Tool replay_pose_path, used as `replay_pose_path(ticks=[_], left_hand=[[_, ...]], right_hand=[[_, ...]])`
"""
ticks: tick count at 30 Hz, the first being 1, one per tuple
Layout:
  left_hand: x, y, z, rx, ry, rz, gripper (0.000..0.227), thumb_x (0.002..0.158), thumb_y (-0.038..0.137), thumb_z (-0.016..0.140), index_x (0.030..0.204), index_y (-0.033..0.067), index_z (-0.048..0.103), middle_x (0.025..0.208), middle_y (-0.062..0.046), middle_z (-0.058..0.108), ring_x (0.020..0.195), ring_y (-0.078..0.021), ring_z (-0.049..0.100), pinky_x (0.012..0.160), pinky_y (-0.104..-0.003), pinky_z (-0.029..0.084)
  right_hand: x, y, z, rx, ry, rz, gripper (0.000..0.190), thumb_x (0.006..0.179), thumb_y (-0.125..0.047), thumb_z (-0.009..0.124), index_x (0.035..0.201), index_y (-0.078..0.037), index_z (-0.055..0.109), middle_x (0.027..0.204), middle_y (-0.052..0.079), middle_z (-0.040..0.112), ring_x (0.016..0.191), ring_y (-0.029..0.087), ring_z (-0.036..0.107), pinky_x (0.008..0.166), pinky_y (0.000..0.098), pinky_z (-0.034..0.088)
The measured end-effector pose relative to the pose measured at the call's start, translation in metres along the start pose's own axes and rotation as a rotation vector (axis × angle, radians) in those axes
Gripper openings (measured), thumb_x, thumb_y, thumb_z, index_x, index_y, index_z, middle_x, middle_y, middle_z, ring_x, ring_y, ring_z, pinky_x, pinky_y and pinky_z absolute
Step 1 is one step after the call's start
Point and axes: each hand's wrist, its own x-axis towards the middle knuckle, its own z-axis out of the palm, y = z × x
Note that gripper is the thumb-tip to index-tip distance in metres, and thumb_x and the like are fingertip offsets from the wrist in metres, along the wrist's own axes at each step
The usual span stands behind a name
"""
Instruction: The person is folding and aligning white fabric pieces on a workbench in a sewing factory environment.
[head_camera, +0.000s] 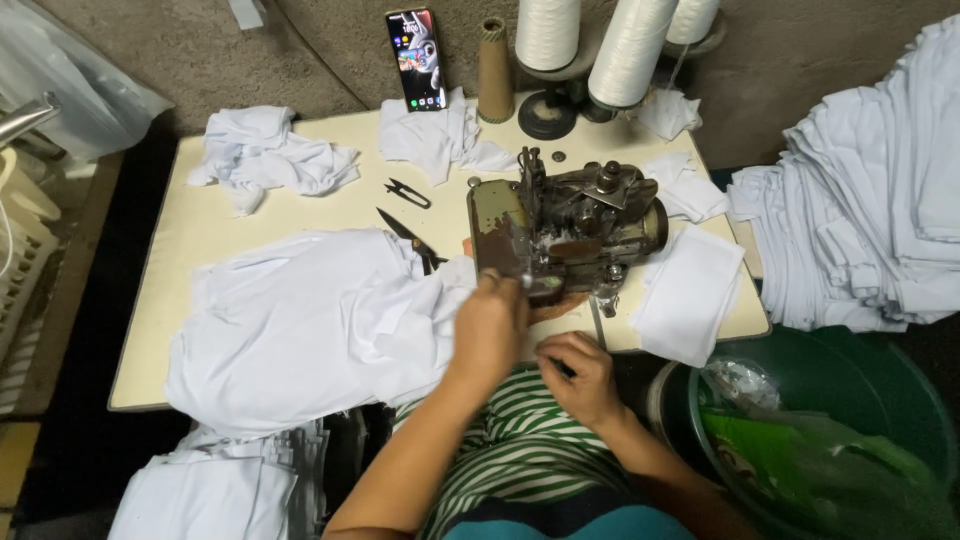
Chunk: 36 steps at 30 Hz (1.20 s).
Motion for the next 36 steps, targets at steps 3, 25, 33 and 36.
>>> replay_pose_path(ticks=[3, 25, 33, 36], left_hand=[[-0.003, 0.024, 0.021, 0.000, 0.062, 0.067, 0.013, 0.087, 0.015, 0.066, 0.093, 0.0059, 0.073, 0.078, -0.010, 0.062, 0.060, -0.0337, 0.069, 0.050, -0.040, 0.054], [-0.016, -0.216, -0.027, 0.174, 0.087, -0.635, 0.025, 0.092, 0.029, 0.058, 0.094, 0.0072, 0.069, 0.093, -0.020, 0.064, 0.084, -0.0427, 0.062, 0.076, -0.052, 0.048], [-0.042, -0.130, -0.046, -0.424, 0.189, -0.381, 0.019, 0.101, 0.022, 0.046, 0.111, 0.0106, 0.058, 0.075, -0.006, 0.062, 0.064, -0.0208, 0.057, 0.062, -0.040, 0.044], [-0.040, -0.033, -0.095, -0.601, -0.056, -0.143, 0.008, 0.098, 0.013, 0.052, 0.102, 0.0100, 0.059, 0.090, -0.005, 0.070, 0.076, -0.0147, 0.064, 0.071, -0.027, 0.049]], right_hand=[[0.001, 0.007, 0.007, 0.027, -0.010, 0.131, 0.016, 0.077, 0.008, 0.066, 0.085, -0.004, 0.074, 0.076, 0.010, 0.068, 0.071, 0.028, 0.068, 0.065, 0.0384, 0.053], [0.025, -0.048, 0.011, 0.351, -1.282, 0.109, 0.058, 0.087, -0.034, 0.071, 0.136, -0.006, 0.055, 0.135, 0.012, 0.059, 0.124, 0.030, 0.059, 0.100, 0.0394, 0.045], [0.038, -0.033, 0.026, 0.443, -0.509, 0.453, 0.056, 0.083, -0.008, 0.077, 0.135, -0.008, 0.057, 0.143, 0.005, 0.044, 0.095, 0.017, 0.071, 0.076, 0.0289, 0.059], [0.092, -0.086, 0.014, 0.502, -0.594, 0.704, 0.094, 0.078, 0.000, 0.078, 0.156, -0.019, 0.029, 0.090, 0.014, 0.069, 0.088, 0.022, 0.071, 0.085, 0.0308, 0.062]])
